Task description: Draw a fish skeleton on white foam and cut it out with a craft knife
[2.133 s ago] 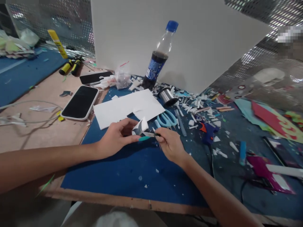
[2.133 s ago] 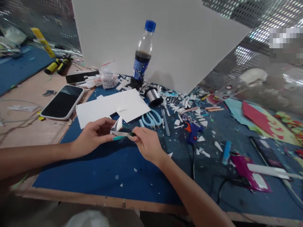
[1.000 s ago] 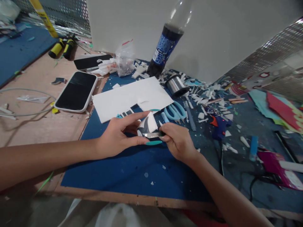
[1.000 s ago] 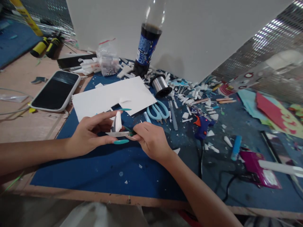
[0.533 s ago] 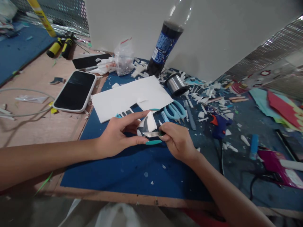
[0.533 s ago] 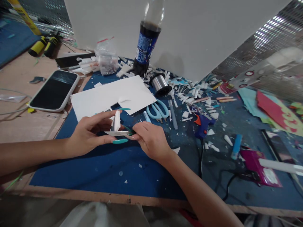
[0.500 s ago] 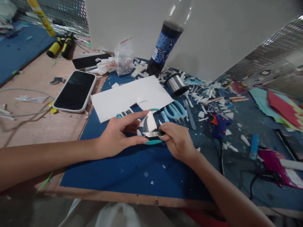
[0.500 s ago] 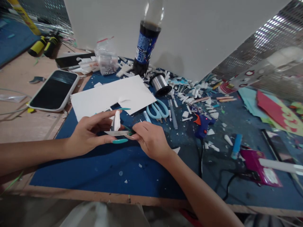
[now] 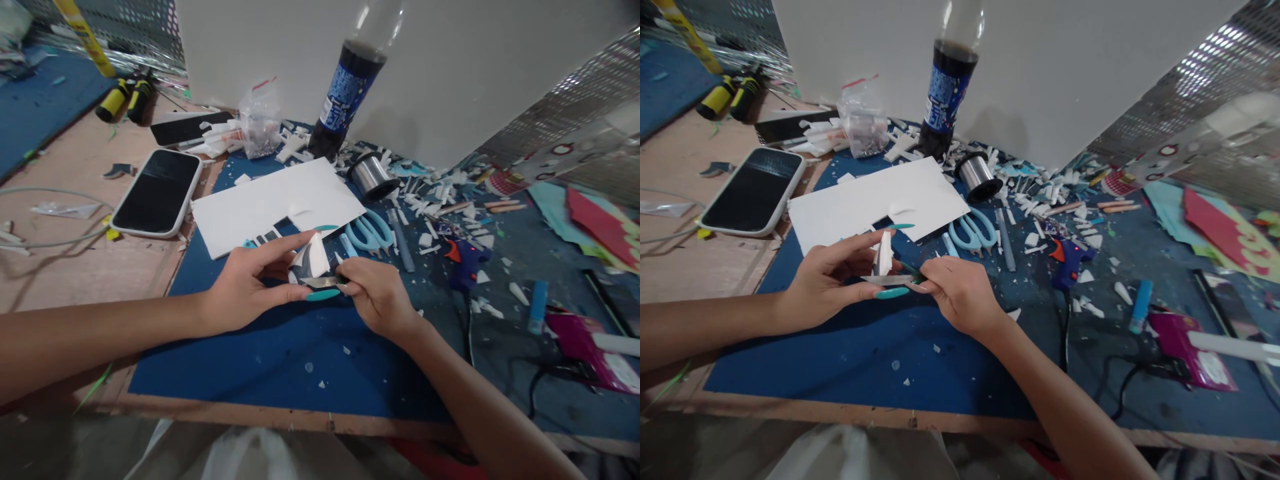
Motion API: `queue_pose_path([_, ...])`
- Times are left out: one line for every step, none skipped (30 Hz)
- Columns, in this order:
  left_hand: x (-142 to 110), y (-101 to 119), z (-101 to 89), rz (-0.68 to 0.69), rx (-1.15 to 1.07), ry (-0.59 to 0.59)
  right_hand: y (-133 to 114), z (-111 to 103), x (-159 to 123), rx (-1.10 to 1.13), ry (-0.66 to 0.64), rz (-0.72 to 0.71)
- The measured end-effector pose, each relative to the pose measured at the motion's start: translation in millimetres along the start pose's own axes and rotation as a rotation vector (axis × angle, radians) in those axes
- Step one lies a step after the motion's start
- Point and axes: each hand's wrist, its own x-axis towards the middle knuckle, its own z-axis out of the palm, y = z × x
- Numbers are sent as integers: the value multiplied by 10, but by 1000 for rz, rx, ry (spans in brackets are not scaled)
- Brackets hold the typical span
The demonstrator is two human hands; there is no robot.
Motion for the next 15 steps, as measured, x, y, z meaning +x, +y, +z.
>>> queue_pose_path([-2, -1, 0, -4, 7, -2, -1, 0, -1, -5, 1, 1])
queue_pose_path([-3, -1, 1, -10, 14, -3, -3, 0, -2, -10, 2, 3])
queue_pose_path([-2, -1, 2, -15, 21, -2, -6, 2, -3, -14, 0, 7])
queue_pose_path([0, 0, 4, -21, 26, 0, -9, 4, -3, -15, -3, 12])
queue_pose_path([3, 1, 6, -23, 31, 3, -12, 7, -2, -16, -6, 14])
queue_pose_path([6, 4, 9, -21, 34, 8, -14, 11, -1, -15, -10, 16])
queue_pose_path([9, 5, 11, -17, 37, 13, -17, 14, 0, -15, -13, 18])
queue_pose_path([11, 6, 12, -12, 40, 17, -19, 17, 2, -16, -14, 19])
queue_pose_path([11, 5, 14, -3, 41, 19, -21, 20, 3, -16, -14, 19])
queue_pose_path([11, 2, 14, 9, 42, 20, -23, 23, 4, -18, -13, 22])
queue_pose_path([9, -2, 15, 22, 40, 19, -25, 24, 5, -19, -13, 24])
queue_pose_path([7, -8, 15, 32, 37, 18, -26, 26, 4, -21, -14, 27])
queue_pose_path([5, -14, 16, 42, 33, 18, -27, 27, 4, -21, -15, 28])
queue_pose_path([4, -21, 16, 47, 33, 16, -27, 27, 3, -21, -17, 30])
queue_pose_path([2, -27, 17, 51, 35, 17, -26, 27, 1, -21, -20, 32])
